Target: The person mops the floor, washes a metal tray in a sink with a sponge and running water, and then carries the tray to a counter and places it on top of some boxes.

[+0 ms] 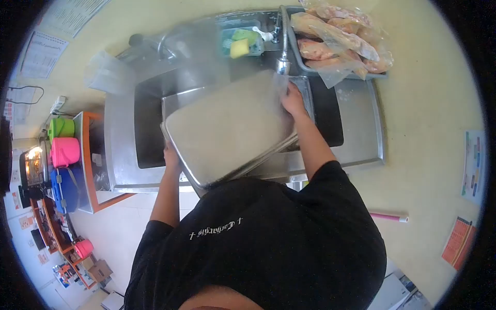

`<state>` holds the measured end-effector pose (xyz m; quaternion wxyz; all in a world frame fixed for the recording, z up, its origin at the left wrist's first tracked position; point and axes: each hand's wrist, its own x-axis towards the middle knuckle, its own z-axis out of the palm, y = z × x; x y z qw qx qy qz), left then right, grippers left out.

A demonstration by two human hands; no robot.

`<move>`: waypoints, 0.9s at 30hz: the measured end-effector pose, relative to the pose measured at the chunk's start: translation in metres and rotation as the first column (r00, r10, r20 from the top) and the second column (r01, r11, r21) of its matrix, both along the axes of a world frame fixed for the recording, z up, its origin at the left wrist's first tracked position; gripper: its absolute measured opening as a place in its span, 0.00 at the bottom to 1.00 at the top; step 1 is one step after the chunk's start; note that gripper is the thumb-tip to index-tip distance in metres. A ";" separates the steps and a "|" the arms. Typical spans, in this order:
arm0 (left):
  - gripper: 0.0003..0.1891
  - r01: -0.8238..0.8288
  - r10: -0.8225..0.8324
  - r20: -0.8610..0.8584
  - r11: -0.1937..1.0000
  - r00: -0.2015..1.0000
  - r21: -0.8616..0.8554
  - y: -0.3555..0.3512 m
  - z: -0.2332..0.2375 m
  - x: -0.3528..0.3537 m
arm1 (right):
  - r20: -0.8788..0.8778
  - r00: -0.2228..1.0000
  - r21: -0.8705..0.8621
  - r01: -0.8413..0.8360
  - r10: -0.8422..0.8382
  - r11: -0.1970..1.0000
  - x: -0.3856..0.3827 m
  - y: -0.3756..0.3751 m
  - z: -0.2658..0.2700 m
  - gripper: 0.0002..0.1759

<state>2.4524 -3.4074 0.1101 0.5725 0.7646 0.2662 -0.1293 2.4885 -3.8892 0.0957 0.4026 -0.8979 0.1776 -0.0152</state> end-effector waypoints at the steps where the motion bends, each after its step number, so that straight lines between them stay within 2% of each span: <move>1: 0.31 -0.061 0.060 -0.037 0.998 0.997 -0.017 0.001 -0.010 0.004 | 0.055 0.998 0.229 -0.024 0.011 0.973 -0.007 -0.009 -0.001 0.36; 3: 0.31 -0.025 0.023 0.043 0.999 0.999 0.044 -0.021 0.023 0.009 | 0.185 0.983 0.628 -0.110 -0.011 0.771 -0.012 -0.026 0.018 0.34; 4: 0.31 -0.012 0.006 0.082 0.997 0.997 0.077 -0.031 0.036 0.012 | 0.172 0.980 0.805 -0.079 -0.105 0.588 -0.009 -0.026 0.031 0.33; 7: 0.31 0.071 -0.089 0.078 0.976 0.993 0.205 -0.036 0.026 0.037 | 0.183 0.977 0.794 -0.083 -0.107 0.602 0.020 -0.006 0.079 0.33; 8: 0.31 0.147 -0.174 0.044 0.920 0.984 0.365 -0.044 0.035 0.042 | 0.195 0.977 0.782 -0.103 -0.085 0.615 0.032 -0.004 0.082 0.33; 11: 0.30 0.186 -0.208 0.033 0.925 0.977 0.332 -0.084 0.093 0.042 | 0.247 0.969 0.731 -0.192 0.010 0.655 0.066 0.004 0.095 0.31; 12: 0.31 0.098 -0.167 0.148 0.917 0.975 0.387 -0.095 0.092 0.044 | 0.268 0.962 0.707 -0.230 0.047 0.668 0.073 0.012 0.100 0.29; 13: 0.31 0.093 -0.165 0.152 0.915 0.974 0.393 -0.103 0.093 0.046 | 0.286 0.954 0.684 -0.266 0.086 0.679 0.077 0.020 0.104 0.28; 15: 0.30 0.082 -0.157 0.156 0.911 0.975 0.405 -0.134 0.126 0.040 | 0.283 0.957 0.756 -0.263 0.063 0.600 0.085 0.038 0.122 0.27; 16: 0.29 0.106 -0.172 0.169 0.934 0.971 0.340 -0.151 0.145 0.036 | 0.283 0.958 0.785 -0.264 0.055 0.560 0.089 0.041 0.129 0.26; 18: 0.28 0.081 -0.153 0.195 0.940 0.969 0.332 -0.171 0.152 0.036 | 0.287 0.955 0.610 -0.241 0.073 0.754 0.100 0.039 0.123 0.24; 20: 0.26 0.089 -0.175 0.248 0.943 0.953 0.322 -0.180 0.157 0.035 | 0.303 0.948 0.424 -0.224 0.096 0.878 0.096 0.035 0.129 0.24; 23: 0.26 0.097 -0.163 0.242 0.960 0.957 0.264 -0.190 0.168 0.031 | 0.322 0.946 0.467 -0.193 0.037 0.863 0.099 0.047 0.135 0.24; 24: 0.26 0.116 -0.192 0.233 0.946 0.953 0.304 -0.195 0.172 0.030 | 0.331 0.943 0.526 -0.167 -0.019 0.834 0.103 0.052 0.138 0.26; 26: 0.26 0.154 -0.245 0.199 0.910 0.949 0.385 -0.202 0.177 0.023 | 0.300 0.949 0.529 -0.077 -0.100 0.845 0.101 0.061 0.152 0.28; 27: 0.26 0.106 -0.191 0.212 0.928 0.958 0.356 -0.206 0.173 0.021 | 0.280 0.949 0.533 -0.028 -0.145 0.846 0.096 0.066 0.159 0.29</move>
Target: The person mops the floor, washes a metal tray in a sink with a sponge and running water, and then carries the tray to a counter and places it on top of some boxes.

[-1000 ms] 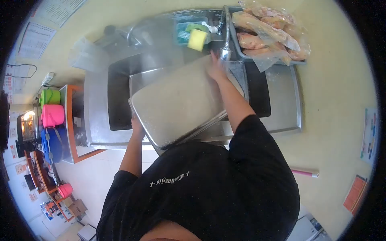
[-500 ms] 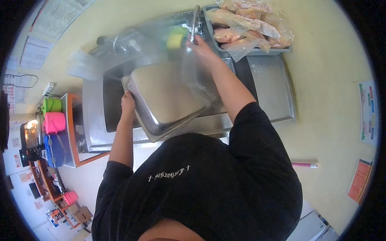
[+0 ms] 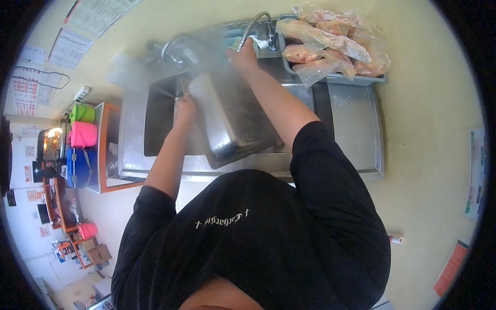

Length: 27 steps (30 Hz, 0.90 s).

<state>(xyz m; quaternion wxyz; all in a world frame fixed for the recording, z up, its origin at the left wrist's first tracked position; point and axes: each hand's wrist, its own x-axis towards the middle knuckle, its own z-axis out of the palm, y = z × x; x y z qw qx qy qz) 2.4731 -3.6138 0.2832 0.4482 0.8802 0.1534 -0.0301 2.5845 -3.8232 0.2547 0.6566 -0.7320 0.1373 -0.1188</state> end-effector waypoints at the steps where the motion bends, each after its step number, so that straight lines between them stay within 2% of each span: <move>1: 0.26 -0.047 0.048 0.014 0.998 0.999 -0.036 -0.009 -0.005 0.004 | -0.011 1.000 -0.008 0.017 -0.017 1.000 0.007 0.003 -0.005 0.31; 2: 0.26 -0.094 0.096 0.032 0.993 0.995 -0.078 -0.019 -0.006 0.007 | 0.004 1.000 -0.006 0.020 -0.020 1.000 0.009 0.004 0.001 0.32; 4: 0.25 -0.087 0.092 0.049 0.992 0.995 -0.090 -0.029 -0.006 0.011 | 0.023 1.000 -0.006 0.022 -0.021 1.000 0.010 0.005 0.008 0.35; 7: 0.24 -0.058 0.071 0.076 0.985 0.995 -0.160 -0.030 -0.036 0.029 | 0.055 0.997 0.166 -0.057 0.048 0.985 0.015 0.006 0.009 0.39; 9: 0.23 -0.060 0.076 0.089 0.984 0.993 -0.170 -0.037 -0.044 0.037 | 0.014 0.999 0.099 -0.034 0.032 0.995 0.019 0.007 0.016 0.41; 12: 0.21 0.040 0.005 0.168 0.963 0.986 -0.265 -0.045 -0.046 0.043 | -0.005 1.000 -0.022 -0.005 0.005 1.000 0.017 0.009 0.027 0.42; 16: 0.21 -0.011 0.047 0.133 0.966 0.990 -0.260 -0.055 -0.026 0.039 | 0.057 0.998 -0.075 0.022 -0.017 0.997 0.015 0.006 0.020 0.40; 18: 0.21 -0.015 0.047 0.102 0.954 0.994 -0.300 -0.049 -0.025 0.041 | 0.069 0.998 0.040 -0.016 0.013 0.999 0.013 -0.004 0.006 0.38; 20: 0.21 0.057 -0.031 0.119 0.973 0.992 -0.225 -0.034 -0.041 0.051 | 0.085 0.996 0.116 -0.051 0.042 0.992 0.004 -0.010 0.001 0.36; 22: 0.20 0.018 0.016 0.116 0.959 0.993 -0.284 -0.032 -0.035 0.044 | 0.105 0.993 0.158 -0.077 0.061 0.984 -0.013 -0.015 0.013 0.35; 24: 0.20 -0.123 0.183 0.083 0.874 0.980 -0.469 -0.050 0.002 0.020 | 0.091 0.994 0.127 -0.078 0.066 0.989 -0.013 -0.015 0.019 0.35; 27: 0.21 -0.136 0.225 0.170 0.897 0.959 -0.420 -0.062 -0.008 0.018 | 0.056 0.996 0.118 -0.082 0.076 0.990 -0.016 -0.015 0.028 0.34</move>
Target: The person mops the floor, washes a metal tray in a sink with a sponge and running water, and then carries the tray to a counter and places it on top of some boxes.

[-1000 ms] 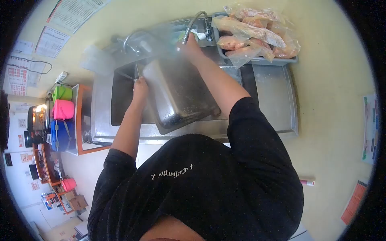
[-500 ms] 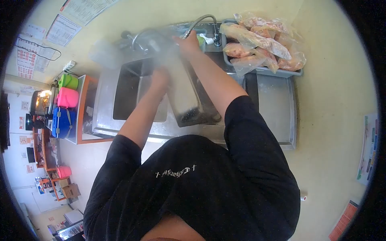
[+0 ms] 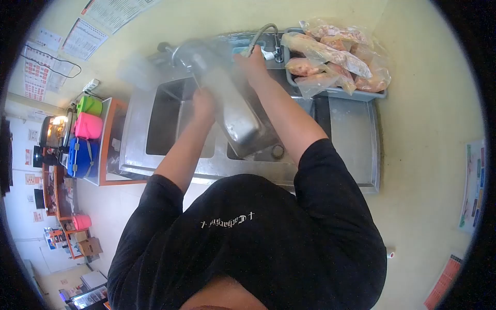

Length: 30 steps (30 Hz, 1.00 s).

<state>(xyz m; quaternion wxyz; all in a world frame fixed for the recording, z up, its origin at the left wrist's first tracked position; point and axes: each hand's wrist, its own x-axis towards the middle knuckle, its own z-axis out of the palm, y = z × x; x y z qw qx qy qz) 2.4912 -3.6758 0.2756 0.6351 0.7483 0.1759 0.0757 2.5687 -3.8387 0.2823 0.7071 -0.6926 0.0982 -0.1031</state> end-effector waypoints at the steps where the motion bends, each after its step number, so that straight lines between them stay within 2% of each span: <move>1: 0.21 -0.010 0.010 0.004 0.999 1.000 0.052 -0.004 -0.002 0.000 | -0.011 1.000 0.003 -0.006 0.006 1.000 -0.001 -0.001 0.004 0.34; 3: 0.21 -0.035 0.034 0.010 0.987 0.999 0.156 -0.009 -0.001 -0.003 | 0.005 1.000 -0.039 -0.001 0.001 0.999 -0.003 -0.005 -0.004 0.33; 7: 0.21 -0.013 0.012 0.015 0.998 1.000 0.066 0.021 -0.016 0.004 | 0.022 0.996 -0.113 -0.087 0.090 0.990 -0.019 -0.021 -0.019 0.34; 10: 0.20 0.027 -0.027 0.002 0.998 1.000 -0.050 0.050 -0.022 0.000 | 0.079 0.994 -0.291 -0.049 0.075 0.955 -0.003 -0.033 -0.068 0.35; 12: 0.19 0.079 -0.085 -0.028 0.981 0.996 -0.175 0.075 -0.022 -0.007 | 0.055 0.992 -0.276 -0.096 0.116 0.956 -0.006 -0.038 -0.083 0.37; 15: 0.17 0.071 -0.076 -0.038 0.990 0.996 -0.119 0.102 -0.009 -0.029 | -0.031 0.994 -0.265 -0.106 0.101 0.958 -0.015 -0.032 -0.080 0.40; 16: 0.18 0.097 -0.106 -0.044 0.982 0.993 -0.164 0.119 -0.021 -0.028 | -0.068 0.994 -0.265 -0.101 0.086 0.959 -0.017 -0.027 -0.074 0.40; 19: 0.20 0.094 -0.107 -0.092 0.987 0.990 -0.129 0.140 -0.017 -0.043 | 0.002 0.996 -0.155 -0.086 0.087 0.984 -0.003 -0.011 -0.073 0.41; 20: 0.20 0.049 -0.063 -0.083 0.985 0.995 -0.163 0.145 -0.020 -0.045 | -0.013 0.996 -0.139 -0.084 0.083 0.987 -0.003 -0.008 -0.066 0.43; 23: 0.21 0.044 -0.064 -0.137 0.989 0.988 -0.144 0.171 -0.020 -0.057 | -0.028 0.990 -0.204 -0.140 0.137 0.969 0.000 -0.008 -0.074 0.44; 24: 0.25 0.074 -0.109 -0.161 0.975 0.981 -0.209 0.177 -0.018 -0.062 | -0.019 0.989 -0.224 -0.149 0.149 0.963 -0.001 -0.010 -0.078 0.43; 27: 0.27 0.024 -0.085 -0.215 0.962 0.973 -0.271 0.196 -0.019 -0.074 | -0.100 0.995 -0.401 -0.057 0.018 0.914 0.008 -0.008 -0.111 0.39; 30: 0.27 0.018 -0.041 -0.155 0.989 0.987 -0.144 0.238 -0.061 -0.076 | 0.038 0.995 -0.113 -0.086 0.090 0.990 0.013 0.006 -0.111 0.39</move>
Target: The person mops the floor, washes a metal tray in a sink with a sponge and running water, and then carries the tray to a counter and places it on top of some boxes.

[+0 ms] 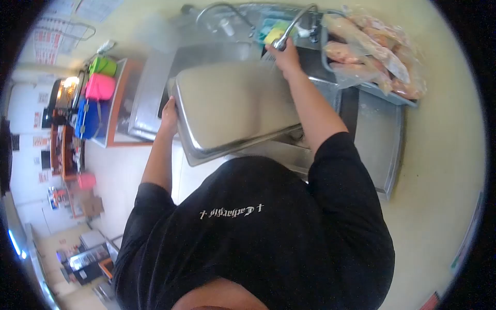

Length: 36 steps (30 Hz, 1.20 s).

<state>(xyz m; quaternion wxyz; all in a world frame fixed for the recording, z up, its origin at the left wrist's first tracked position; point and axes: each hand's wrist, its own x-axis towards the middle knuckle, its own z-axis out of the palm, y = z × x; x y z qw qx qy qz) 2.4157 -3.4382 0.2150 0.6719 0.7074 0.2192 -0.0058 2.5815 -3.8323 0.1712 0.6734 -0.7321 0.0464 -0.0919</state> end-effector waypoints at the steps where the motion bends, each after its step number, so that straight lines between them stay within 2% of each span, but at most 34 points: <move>1: 0.28 0.011 -0.011 -0.012 1.000 1.000 0.023 0.009 -0.006 -0.002 | 0.046 0.998 0.084 -0.036 0.032 0.996 0.003 0.000 0.001 0.39; 3: 0.29 0.044 -0.041 -0.045 0.997 0.998 0.063 0.001 0.003 -0.010 | 0.013 1.000 -0.157 -0.003 0.005 0.988 0.008 -0.012 -0.020 0.38; 4: 0.30 0.042 -0.037 -0.047 0.993 0.998 0.113 0.003 -0.001 -0.013 | -0.090 0.996 -0.226 -0.023 0.003 0.974 -0.004 -0.018 -0.011 0.35; 7: 0.32 0.029 -0.015 -0.067 0.977 0.998 0.213 0.015 -0.014 -0.019 | -0.101 0.990 -0.208 0.076 -0.098 0.975 -0.004 -0.019 -0.030 0.33; 11: 0.32 0.023 -0.009 -0.079 0.982 0.997 0.189 0.032 -0.049 -0.022 | -0.057 0.998 -0.030 -0.020 0.019 0.999 -0.002 -0.025 -0.049 0.31; 12: 0.32 0.024 -0.015 -0.055 0.984 0.998 0.174 0.036 -0.058 -0.022 | -0.115 0.991 -0.049 0.062 -0.068 0.997 0.004 -0.028 -0.074 0.34; 14: 0.33 0.033 -0.020 -0.075 0.984 0.997 0.177 0.037 -0.059 -0.024 | -0.295 0.953 -0.059 0.049 -0.064 0.997 0.002 -0.025 -0.087 0.37; 15: 0.33 0.049 -0.035 -0.079 0.981 0.996 0.189 0.037 -0.057 -0.026 | -0.232 0.970 -0.208 0.025 -0.074 0.978 -0.004 -0.016 -0.080 0.38; 16: 0.31 0.055 -0.040 -0.092 0.985 0.995 0.166 0.037 -0.055 -0.025 | -0.172 0.983 -0.354 0.005 -0.070 0.935 -0.014 -0.004 -0.072 0.40; 17: 0.30 0.060 -0.045 -0.110 0.988 0.993 0.143 0.039 -0.052 -0.026 | -0.135 0.991 -0.564 -0.073 -0.005 0.822 -0.024 0.005 -0.065 0.41; 18: 0.28 0.066 -0.050 -0.130 0.990 0.990 0.122 0.042 -0.049 -0.028 | -0.119 0.991 -0.742 -0.132 0.066 0.658 -0.036 0.013 -0.058 0.43; 19: 0.29 0.126 -0.106 -0.115 0.975 0.988 0.181 0.047 -0.043 -0.028 | -0.120 0.984 -0.875 -0.169 0.135 0.453 -0.044 0.015 -0.053 0.44; 21: 0.31 0.234 -0.218 -0.086 0.926 0.972 0.297 0.051 -0.027 -0.028 | -0.182 0.964 -0.775 -0.261 0.192 0.576 -0.047 -0.002 -0.048 0.46; 22: 0.26 0.282 -0.241 -0.153 0.887 0.958 0.367 0.033 0.009 -0.032 | -0.211 0.951 -0.714 -0.307 0.226 0.629 -0.048 -0.016 -0.051 0.47; 23: 0.24 0.305 -0.257 -0.172 0.865 0.951 0.398 0.038 0.008 -0.037 | -0.316 0.932 -0.505 -0.322 0.175 0.801 -0.040 -0.037 -0.082 0.46; 24: 0.23 0.329 -0.272 -0.190 0.841 0.944 0.429 0.052 0.002 -0.042 | -0.423 0.893 -0.265 -0.282 0.151 0.922 -0.032 -0.059 -0.120 0.45; 25: 0.22 0.354 -0.288 -0.209 0.814 0.935 0.460 0.072 -0.008 -0.045 | -0.585 0.808 -0.105 -0.158 0.068 0.982 -0.049 -0.072 -0.133 0.45; 26: 0.20 0.334 -0.333 -0.062 0.882 0.941 0.333 0.107 -0.048 -0.048 | -0.707 0.693 0.035 -0.164 0.141 0.986 -0.069 -0.085 -0.138 0.47; 27: 0.21 0.277 -0.268 -0.071 0.930 0.961 0.242 0.109 -0.057 -0.048 | -0.806 0.554 0.154 -0.147 0.211 0.977 -0.089 -0.097 -0.142 0.49; 28: 0.21 0.217 -0.205 -0.088 0.965 0.975 0.147 0.107 -0.064 -0.049 | -0.839 0.387 0.290 -0.275 0.381 0.917 -0.104 -0.106 -0.143 0.52; 29: 0.22 0.152 -0.145 -0.116 0.987 0.983 0.049 0.104 -0.068 -0.046 | -0.820 0.421 0.347 -0.174 0.389 0.921 -0.120 -0.104 -0.152 0.50; 31: 0.23 0.160 -0.133 -0.144 0.967 0.981 0.199 0.088 -0.073 -0.029 | -0.781 0.493 0.453 0.025 0.383 0.891 -0.149 -0.089 -0.173 0.46; 32: 0.23 0.165 -0.125 -0.156 0.948 0.980 0.272 0.077 -0.075 -0.020 | -0.788 0.524 0.401 0.038 0.323 0.915 -0.161 -0.088 -0.147 0.43; 33: 0.24 0.194 -0.174 -0.130 0.967 0.976 0.164 0.058 -0.064 -0.013 | -0.792 0.551 0.348 0.054 0.262 0.936 -0.173 -0.088 -0.091 0.39; 35: 0.25 0.259 -0.262 -0.078 0.965 0.962 -0.053 0.010 -0.025 0.008 | -0.757 0.619 0.364 0.129 0.212 0.922 -0.198 -0.100 -0.068 0.32; 36: 0.26 0.290 -0.303 -0.059 0.943 0.951 -0.161 -0.010 -0.012 0.021 | -0.717 0.663 0.433 0.178 0.218 0.884 -0.210 -0.116 -0.084 0.29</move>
